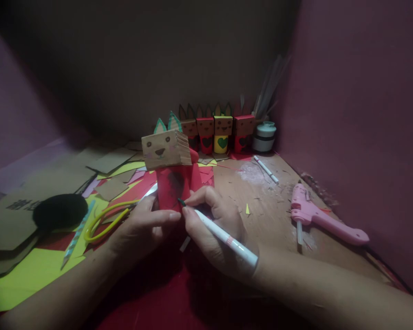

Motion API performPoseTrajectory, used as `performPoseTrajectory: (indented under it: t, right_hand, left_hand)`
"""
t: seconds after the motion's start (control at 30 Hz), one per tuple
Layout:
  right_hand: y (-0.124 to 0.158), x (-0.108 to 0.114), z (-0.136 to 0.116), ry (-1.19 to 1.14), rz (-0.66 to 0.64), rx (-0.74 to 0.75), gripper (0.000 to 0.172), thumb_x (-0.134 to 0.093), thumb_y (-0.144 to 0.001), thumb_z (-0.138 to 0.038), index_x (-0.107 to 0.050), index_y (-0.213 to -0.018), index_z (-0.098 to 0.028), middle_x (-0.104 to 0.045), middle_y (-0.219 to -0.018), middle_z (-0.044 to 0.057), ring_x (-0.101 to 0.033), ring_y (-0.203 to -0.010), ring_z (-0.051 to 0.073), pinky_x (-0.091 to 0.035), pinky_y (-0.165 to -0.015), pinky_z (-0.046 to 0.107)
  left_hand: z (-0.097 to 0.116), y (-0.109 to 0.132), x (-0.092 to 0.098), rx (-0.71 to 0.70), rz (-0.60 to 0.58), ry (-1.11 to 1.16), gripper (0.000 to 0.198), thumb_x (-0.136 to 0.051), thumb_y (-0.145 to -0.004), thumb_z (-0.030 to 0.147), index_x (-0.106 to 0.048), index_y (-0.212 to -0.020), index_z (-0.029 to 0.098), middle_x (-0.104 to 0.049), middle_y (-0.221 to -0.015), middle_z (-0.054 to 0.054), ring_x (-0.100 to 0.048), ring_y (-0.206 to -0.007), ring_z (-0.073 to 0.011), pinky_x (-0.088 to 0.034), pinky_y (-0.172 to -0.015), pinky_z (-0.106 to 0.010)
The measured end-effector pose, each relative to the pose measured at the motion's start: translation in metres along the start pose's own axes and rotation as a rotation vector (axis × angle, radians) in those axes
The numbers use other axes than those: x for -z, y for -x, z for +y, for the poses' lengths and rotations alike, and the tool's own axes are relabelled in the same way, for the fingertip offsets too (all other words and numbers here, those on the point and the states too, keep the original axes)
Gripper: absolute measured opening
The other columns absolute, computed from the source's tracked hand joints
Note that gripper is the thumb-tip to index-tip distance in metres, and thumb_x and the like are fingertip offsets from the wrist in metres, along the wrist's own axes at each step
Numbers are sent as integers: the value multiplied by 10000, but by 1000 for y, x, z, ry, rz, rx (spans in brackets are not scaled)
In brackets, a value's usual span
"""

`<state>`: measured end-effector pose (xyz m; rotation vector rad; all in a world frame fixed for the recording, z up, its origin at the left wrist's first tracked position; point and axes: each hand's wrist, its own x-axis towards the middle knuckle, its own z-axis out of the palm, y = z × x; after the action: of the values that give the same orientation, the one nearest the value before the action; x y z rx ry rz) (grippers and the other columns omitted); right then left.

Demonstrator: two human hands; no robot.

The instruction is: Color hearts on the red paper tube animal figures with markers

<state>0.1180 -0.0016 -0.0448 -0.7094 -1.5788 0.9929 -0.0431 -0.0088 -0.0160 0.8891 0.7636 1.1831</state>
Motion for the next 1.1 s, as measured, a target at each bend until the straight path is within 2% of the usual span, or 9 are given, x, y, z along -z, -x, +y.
performPoseTrajectory:
  t: [0.13, 0.23, 0.33, 0.5, 0.8, 1.1]
  right_hand:
    - [1, 1, 3, -22, -17, -5, 38, -640, -959, -280, -630, -946, -245, -565, -751, -28, -506, -633, 122, -404, -566, 260]
    - [1, 1, 3, -25, -45, -17, 19, -644, -951, -263, -635, -950, -247, -588, -796, -17, -531, -669, 127, -419, -582, 262]
    - [0, 0, 1, 1, -19, -2, 17, -648, -921, -244, -635, -920, -233, -611, -817, -6, -550, -686, 135, -441, -608, 277]
    - [-2, -1, 0, -21, 12, -39, 52, -649, -922, -278, -629, -907, -232, -584, -759, -20, -510, -623, 124, -403, -555, 271]
    - [0, 1, 3, -47, -60, 13, 17, -641, -943, -250, -626, -938, -244, -590, -796, -16, -546, -687, 131, -422, -584, 275]
    - [-6, 1, -6, -37, -41, -12, 28, -644, -886, -225, -633, -860, -227, -569, -723, -21, -521, -624, 125, -404, -533, 260]
  left_hand:
    - [-1, 0, 1, -10, 1, 4, 249, -845, -631, 112, -780, -870, 115, -815, -907, -122, -778, -855, -301, -630, -732, -345]
    - [-1, -1, 1, -8, 11, 6, 271, -837, -627, 91, -779, -890, 123, -814, -877, -110, -778, -859, -301, -630, -750, -352]
    - [-1, -2, 2, -13, -3, 12, 269, -834, -632, 102, -779, -895, 119, -806, -833, -109, -776, -877, -314, -630, -759, -362]
    - [-2, -2, 2, -22, 1, 5, 244, -833, -633, 110, -776, -871, 115, -802, -834, -116, -772, -898, -324, -630, -777, -379]
    - [-1, 1, 2, -16, 20, -5, 304, -821, -625, 96, -776, -925, 125, -801, -842, -100, -771, -915, -325, -620, -836, -407]
    - [-2, -3, 2, -8, -8, 16, 293, -844, -623, 114, -785, -911, 118, -804, -811, -107, -775, -810, -293, -613, -662, -313]
